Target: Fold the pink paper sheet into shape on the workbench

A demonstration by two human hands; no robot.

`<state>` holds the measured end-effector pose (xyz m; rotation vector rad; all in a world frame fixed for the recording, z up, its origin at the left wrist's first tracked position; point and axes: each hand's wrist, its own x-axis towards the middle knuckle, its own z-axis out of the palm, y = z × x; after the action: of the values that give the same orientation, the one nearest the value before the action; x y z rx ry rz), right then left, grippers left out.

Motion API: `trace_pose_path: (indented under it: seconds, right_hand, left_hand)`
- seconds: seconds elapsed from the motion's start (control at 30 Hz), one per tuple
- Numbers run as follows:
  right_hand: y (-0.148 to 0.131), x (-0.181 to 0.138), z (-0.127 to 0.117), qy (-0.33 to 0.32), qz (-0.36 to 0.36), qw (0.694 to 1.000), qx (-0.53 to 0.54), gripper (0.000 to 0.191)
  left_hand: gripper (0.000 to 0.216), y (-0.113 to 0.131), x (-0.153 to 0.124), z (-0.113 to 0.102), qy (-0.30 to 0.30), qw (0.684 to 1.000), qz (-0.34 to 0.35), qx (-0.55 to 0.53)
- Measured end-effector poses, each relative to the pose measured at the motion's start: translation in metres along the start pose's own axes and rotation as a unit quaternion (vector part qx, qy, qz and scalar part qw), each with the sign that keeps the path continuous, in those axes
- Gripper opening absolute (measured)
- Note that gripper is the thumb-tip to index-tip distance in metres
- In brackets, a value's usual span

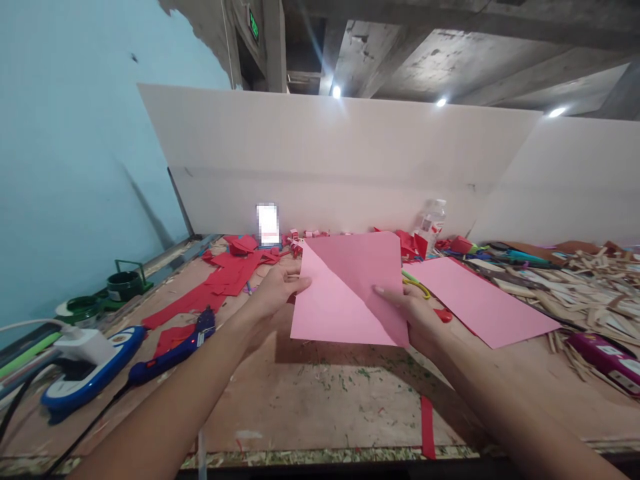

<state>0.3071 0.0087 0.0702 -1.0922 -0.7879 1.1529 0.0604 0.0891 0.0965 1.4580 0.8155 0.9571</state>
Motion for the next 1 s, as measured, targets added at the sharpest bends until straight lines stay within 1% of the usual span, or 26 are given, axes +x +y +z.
trace_pose_path:
  seconds: [0.07,0.2,0.27,0.3,0.37,0.47,0.57,0.67,0.73,0.77,0.83,0.9,0.93,1.0]
  right_hand:
    - [-0.001,0.001,-0.001,0.002,0.005,1.0,-0.007,0.023]
    - [-0.004,0.003,-0.002,-0.011,0.037,0.999,-0.013,0.016]
    - [-0.005,0.003,-0.002,-0.023,0.048,0.998,-0.016,0.017]
    - [-0.006,0.004,-0.002,-0.027,0.047,0.998,-0.019,0.018]
    - [-0.006,0.006,-0.004,-0.03,0.031,0.999,-0.029,0.023]
    - [-0.006,0.01,-0.009,-0.04,-0.006,0.997,-0.06,0.026]
    - [-0.012,0.01,-0.017,-0.072,-0.024,0.993,-0.095,0.034]
    - [-0.025,0.005,-0.026,-0.121,-0.01,0.985,-0.121,0.042]
    - [-0.034,0.003,-0.031,-0.173,0.001,0.979,-0.107,0.041]
    - [-0.037,0.003,-0.032,-0.188,-0.003,0.978,-0.094,0.039]
    - [-0.038,0.003,-0.03,-0.174,-0.026,0.982,-0.076,0.034]
    - [-0.033,0.002,-0.021,-0.138,-0.045,0.986,-0.081,0.036]
    - [-0.031,0.001,-0.014,-0.139,-0.048,0.984,-0.097,0.041]
    - [-0.027,-0.001,0.001,-0.189,-0.035,0.97,-0.152,0.05]
  left_hand:
    - [0.04,-0.002,0.001,-0.001,0.01,1.0,0.002,-0.023]
    - [0.051,-0.006,0.006,-0.004,0.037,0.997,0.001,-0.074]
    - [0.048,-0.007,0.007,-0.006,0.047,0.995,-0.005,-0.091]
    - [0.043,-0.006,0.008,-0.007,0.049,0.994,-0.011,-0.097]
    - [0.032,-0.003,0.006,-0.011,0.042,0.994,-0.029,-0.102]
    - [0.035,0.005,0.001,-0.017,0.008,0.993,-0.065,-0.094]
    - [0.032,0.01,-0.002,-0.019,-0.011,0.995,-0.075,-0.068]
    - [0.046,0.01,-0.001,-0.021,-0.004,0.997,-0.06,-0.054]
    - [0.054,0.008,0.001,-0.022,0.007,0.997,-0.051,-0.055]
    - [0.057,0.008,0.002,-0.022,0.014,0.997,-0.046,-0.056]
    - [0.059,0.008,0.002,-0.02,0.02,0.997,-0.037,-0.061]
    - [0.059,0.011,-0.001,-0.015,0.009,0.997,-0.03,-0.067]
    - [0.06,0.013,-0.002,-0.012,-0.004,0.997,-0.028,-0.071]
    - [0.062,0.018,-0.005,-0.004,-0.037,0.996,-0.024,-0.078]
